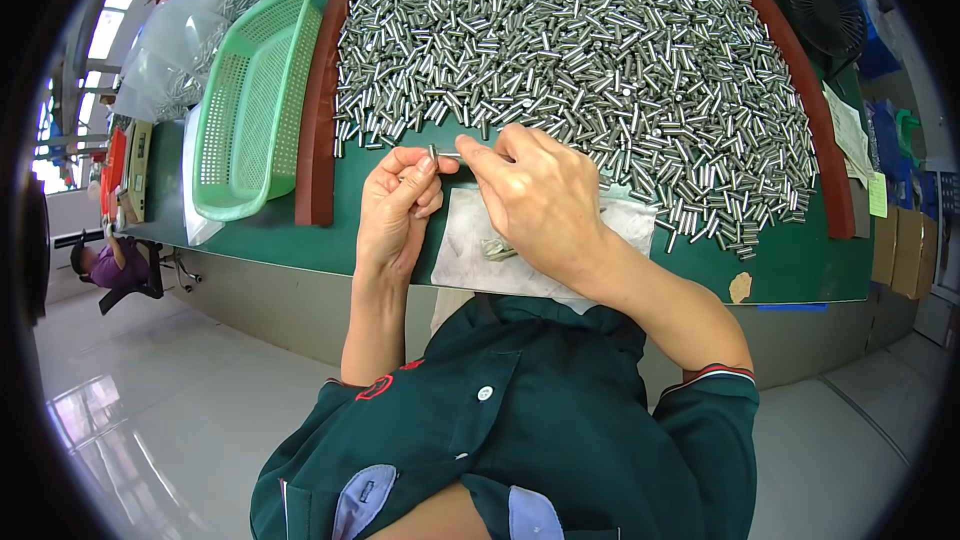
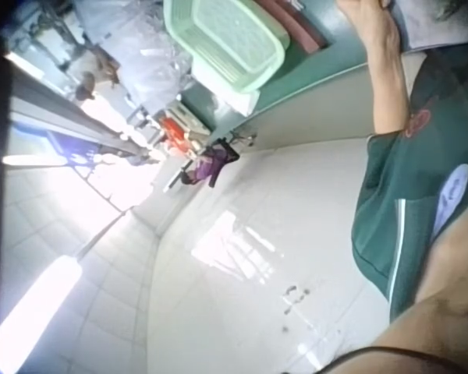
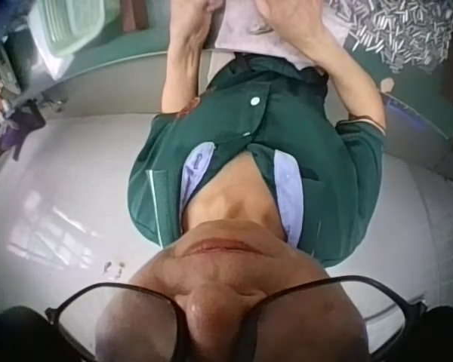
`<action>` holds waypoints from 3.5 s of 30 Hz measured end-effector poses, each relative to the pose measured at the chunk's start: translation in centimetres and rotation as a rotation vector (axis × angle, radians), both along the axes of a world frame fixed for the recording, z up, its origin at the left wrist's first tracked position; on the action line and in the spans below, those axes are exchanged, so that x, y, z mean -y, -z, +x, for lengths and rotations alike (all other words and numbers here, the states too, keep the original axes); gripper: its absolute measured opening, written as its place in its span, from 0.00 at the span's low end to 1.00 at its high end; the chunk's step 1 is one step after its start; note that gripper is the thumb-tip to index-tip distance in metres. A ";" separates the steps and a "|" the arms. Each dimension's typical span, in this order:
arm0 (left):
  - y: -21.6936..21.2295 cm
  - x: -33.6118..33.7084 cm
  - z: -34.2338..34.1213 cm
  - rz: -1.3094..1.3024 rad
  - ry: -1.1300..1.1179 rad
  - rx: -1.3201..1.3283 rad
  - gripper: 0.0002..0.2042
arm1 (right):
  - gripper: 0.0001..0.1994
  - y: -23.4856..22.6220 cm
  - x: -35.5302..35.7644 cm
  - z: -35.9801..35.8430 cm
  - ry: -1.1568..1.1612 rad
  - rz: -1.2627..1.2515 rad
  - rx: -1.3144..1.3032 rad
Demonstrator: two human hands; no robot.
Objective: Inspecting and cleaning small metal cylindrical components using a hand tool.
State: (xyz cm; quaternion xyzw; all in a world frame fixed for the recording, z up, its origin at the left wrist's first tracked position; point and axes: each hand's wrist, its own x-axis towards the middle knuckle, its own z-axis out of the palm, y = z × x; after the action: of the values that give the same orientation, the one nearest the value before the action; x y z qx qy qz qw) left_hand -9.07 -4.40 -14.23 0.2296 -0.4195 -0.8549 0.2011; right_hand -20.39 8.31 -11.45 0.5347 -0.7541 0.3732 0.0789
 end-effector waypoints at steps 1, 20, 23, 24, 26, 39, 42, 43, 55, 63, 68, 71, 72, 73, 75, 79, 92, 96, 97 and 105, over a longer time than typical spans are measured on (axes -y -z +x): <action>0.0 0.0 0.0 -0.004 -0.006 -0.003 0.02 | 0.13 0.0 0.0 0.0 0.000 0.001 0.002; -0.4 0.2 0.4 0.083 -0.028 0.006 0.07 | 0.13 0.2 0.3 0.0 0.025 -0.025 -0.022; -0.4 0.2 0.4 0.083 -0.010 0.010 0.07 | 0.13 0.2 0.1 -0.1 0.017 -0.024 -0.009; -0.4 0.2 0.4 0.085 -0.006 0.013 0.06 | 0.12 0.3 0.2 0.0 0.010 -0.031 0.001; -0.4 0.2 0.4 0.084 -0.004 0.017 0.06 | 0.12 0.3 0.2 0.0 0.002 -0.035 0.013; -0.3 0.3 0.4 0.051 0.044 0.024 0.05 | 0.12 0.4 0.2 0.1 0.003 -0.005 0.021; -0.3 0.3 0.4 0.048 0.052 0.014 0.05 | 0.12 0.4 0.2 0.1 0.000 -0.005 0.022; -0.3 0.4 0.4 0.048 0.055 0.012 0.05 | 0.12 0.4 0.3 0.0 -0.002 -0.007 0.022; -0.2 0.6 0.4 0.064 0.078 0.007 0.06 | 0.12 0.5 0.3 0.1 -0.012 -0.017 0.028; -0.1 0.6 0.5 0.075 0.029 -0.017 0.04 | 0.10 -0.1 0.2 -0.9 0.056 -0.027 0.035; -0.1 0.6 0.5 0.077 0.053 -0.036 0.04 | 0.11 -0.5 0.0 -2.0 0.090 -0.078 0.039; 0.0 0.7 0.5 0.086 0.054 -0.025 0.04 | 0.09 -0.5 -0.1 -1.9 0.122 -0.029 0.079; -0.1 0.8 0.5 0.086 0.057 -0.021 0.04 | 0.09 -0.5 -0.1 -1.8 0.122 -0.029 0.071; -0.1 0.8 0.5 0.088 0.058 -0.019 0.05 | 0.09 -0.5 -0.1 -1.8 0.122 -0.026 0.067; -0.1 0.7 0.5 0.076 0.068 -0.020 0.06 | 0.09 -0.5 -0.1 -1.8 0.116 -0.023 0.068; -0.3 0.6 0.5 0.097 0.051 -0.024 0.07 | 0.09 -0.5 -0.1 -1.6 0.102 -0.034 0.072; -0.3 0.8 0.5 0.069 0.079 0.003 0.12 | 0.13 -0.3 0.0 -1.6 0.061 -0.053 0.043; -0.3 0.8 0.5 0.070 0.082 -0.003 0.12 | 0.13 -0.3 0.0 -1.6 0.060 -0.050 0.029; -0.3 0.8 0.6 0.069 0.081 -0.007 0.12 | 0.13 -0.3 0.0 -1.6 0.059 -0.053 0.026; -0.2 0.9 0.6 0.074 0.087 -0.025 0.10 | 0.11 -0.2 -0.1 -1.4 0.091 -0.022 0.045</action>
State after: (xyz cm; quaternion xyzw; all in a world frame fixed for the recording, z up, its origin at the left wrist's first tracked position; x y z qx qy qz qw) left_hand -8.43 -5.26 -14.06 0.2076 -0.3948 -0.8805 0.1604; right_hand -21.81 8.43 -11.26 0.4902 -0.7752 0.3894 0.0845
